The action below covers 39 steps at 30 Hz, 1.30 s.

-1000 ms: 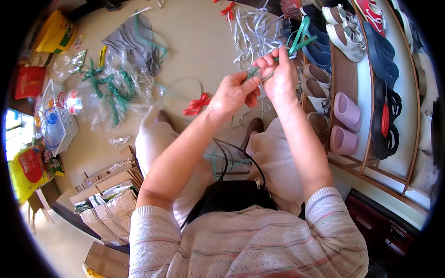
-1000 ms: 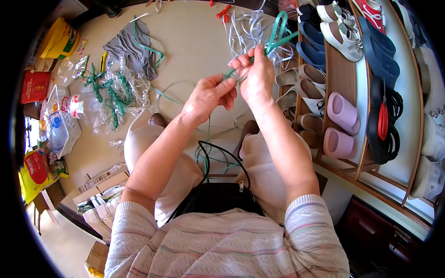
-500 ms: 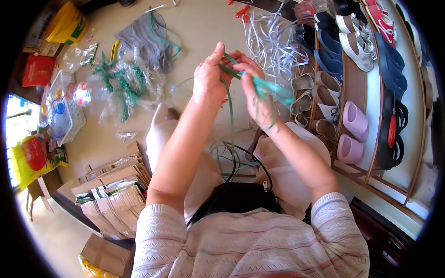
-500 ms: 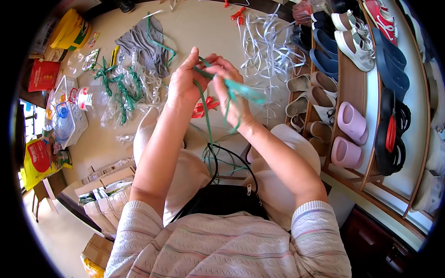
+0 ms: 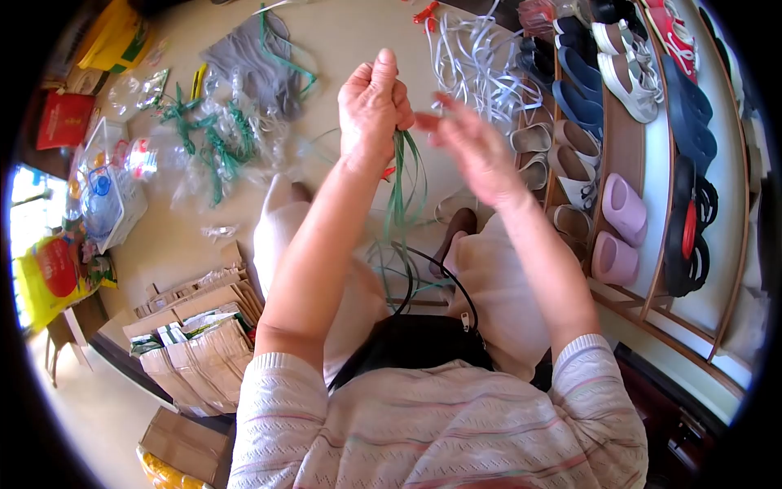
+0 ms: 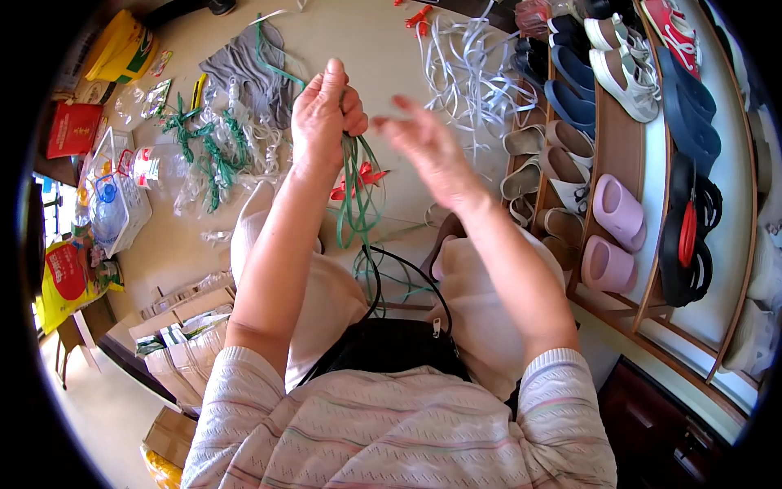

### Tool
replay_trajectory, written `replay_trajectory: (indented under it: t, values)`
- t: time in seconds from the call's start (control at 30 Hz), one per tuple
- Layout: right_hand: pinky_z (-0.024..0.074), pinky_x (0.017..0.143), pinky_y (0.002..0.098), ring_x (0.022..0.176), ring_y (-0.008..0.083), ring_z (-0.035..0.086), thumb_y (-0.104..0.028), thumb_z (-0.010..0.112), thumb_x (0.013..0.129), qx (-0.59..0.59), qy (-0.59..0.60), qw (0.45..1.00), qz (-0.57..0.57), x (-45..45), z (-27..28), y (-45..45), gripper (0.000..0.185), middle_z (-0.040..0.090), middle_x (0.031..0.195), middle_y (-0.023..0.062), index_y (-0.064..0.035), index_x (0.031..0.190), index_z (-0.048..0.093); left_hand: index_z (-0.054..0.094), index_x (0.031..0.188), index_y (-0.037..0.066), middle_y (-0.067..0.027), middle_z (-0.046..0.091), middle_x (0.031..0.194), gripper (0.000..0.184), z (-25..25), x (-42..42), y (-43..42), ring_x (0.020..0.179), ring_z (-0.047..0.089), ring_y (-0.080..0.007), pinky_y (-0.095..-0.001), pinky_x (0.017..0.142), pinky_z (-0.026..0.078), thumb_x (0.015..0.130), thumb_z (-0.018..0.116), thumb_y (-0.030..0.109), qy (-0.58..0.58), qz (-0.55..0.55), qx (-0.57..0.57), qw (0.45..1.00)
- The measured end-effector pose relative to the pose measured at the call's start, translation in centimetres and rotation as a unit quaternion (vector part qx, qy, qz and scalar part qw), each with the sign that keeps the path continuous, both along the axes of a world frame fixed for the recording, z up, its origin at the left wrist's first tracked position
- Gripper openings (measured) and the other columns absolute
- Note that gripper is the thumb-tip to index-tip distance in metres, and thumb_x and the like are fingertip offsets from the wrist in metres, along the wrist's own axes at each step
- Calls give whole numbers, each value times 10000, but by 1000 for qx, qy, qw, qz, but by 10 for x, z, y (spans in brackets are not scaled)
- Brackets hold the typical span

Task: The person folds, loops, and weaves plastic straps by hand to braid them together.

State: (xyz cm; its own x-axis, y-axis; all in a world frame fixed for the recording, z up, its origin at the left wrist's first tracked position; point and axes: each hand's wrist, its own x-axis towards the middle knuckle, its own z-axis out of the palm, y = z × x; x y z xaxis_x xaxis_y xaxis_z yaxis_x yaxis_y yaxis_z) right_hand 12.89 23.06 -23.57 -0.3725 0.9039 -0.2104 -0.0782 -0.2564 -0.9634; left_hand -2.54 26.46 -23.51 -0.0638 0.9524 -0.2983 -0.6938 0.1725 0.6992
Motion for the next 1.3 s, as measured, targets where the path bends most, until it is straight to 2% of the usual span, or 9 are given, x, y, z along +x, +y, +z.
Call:
replay_trajectory:
  t: [0.23, 0.4, 0.5, 0.63, 0.8, 0.93, 1.07, 1.17, 1.3]
  values:
    - [490, 721, 290, 751, 133, 593, -234, 537, 893, -200, 115, 964, 129, -32, 1, -25, 263, 606, 829, 59, 6, 998, 548, 401, 710, 99, 13, 338, 550, 358, 4, 7, -2, 433, 276, -88, -239, 404, 243, 849, 607, 357, -8, -26, 19, 999]
    - [490, 638, 323, 636, 179, 578, -271, 466, 925, -137, 121, 983, 34, -14, -1, -6, 280, 542, 647, 55, -7, 943, 556, 406, 1195, -59, -185, 581, 1000, 545, -2, 9, 2, 867, 603, -281, -391, 844, 468, 887, 528, 375, 32, -30, 34, 998]
    - [510, 600, 317, 624, 170, 592, -309, 486, 912, -30, 144, 983, -112, 1, 8, 18, 306, 578, 688, 64, -10, 915, 553, 366, 1249, -65, -173, 570, 1076, 619, -3, 14, -8, 968, 566, -234, -373, 847, 455, 894, 489, 427, 53, -209, 49, 975]
    - [490, 710, 321, 791, 193, 606, -244, 490, 920, 109, 38, 976, -185, 30, 9, 39, 215, 634, 937, 125, -38, 936, 551, 448, 1203, -12, -100, 605, 903, 517, -9, 39, -29, 715, 586, -171, -303, 671, 478, 873, 559, 372, 8, -383, -34, 923]
    - [438, 545, 256, 556, 120, 498, -204, 469, 935, 84, 55, 963, -249, 27, 16, 36, 195, 589, 717, 49, -22, 924, 537, 562, 1072, 3, -33, 592, 708, 313, -13, 39, -30, 600, 544, -128, -280, 567, 461, 829, 603, 196, 327, -386, 84, 859]
    - [305, 452, 205, 505, 43, 371, -231, 468, 936, 107, -46, 968, -221, 38, 13, 35, 217, 432, 599, -37, -35, 914, 560, 639, 928, 13, -28, 592, 643, 182, -6, 27, -25, 538, 511, -87, -247, 496, 447, 781, 627, 121, 496, -320, 191, 784]
    - [406, 504, 281, 504, 116, 474, -246, 516, 903, 157, -352, 916, -113, 25, -2, 24, 234, 524, 581, 30, -27, 858, 585, 660, 875, 28, -46, 615, 647, 147, -2, 11, -21, 500, 533, -82, -252, 464, 459, 731, 658, 61, 480, -305, 214, 794]
    - [419, 540, 283, 554, 133, 496, -214, 460, 916, 235, -380, 894, 8, 23, -41, 15, 218, 541, 609, 60, -34, 894, 581, 664, 855, 36, -58, 625, 648, 148, 4, 3, -22, 506, 568, -111, -259, 490, 473, 709, 665, 57, 514, -303, 272, 755]
    - [385, 547, 238, 595, 81, 454, -230, 453, 927, 17, -283, 951, 123, 12, -19, 7, 234, 519, 646, 6, -29, 894, 568, 668, 810, 48, -66, 634, 648, 121, -5, -7, -21, 519, 595, -145, -277, 525, 483, 694, 673, 82, 571, -297, 300, 704]
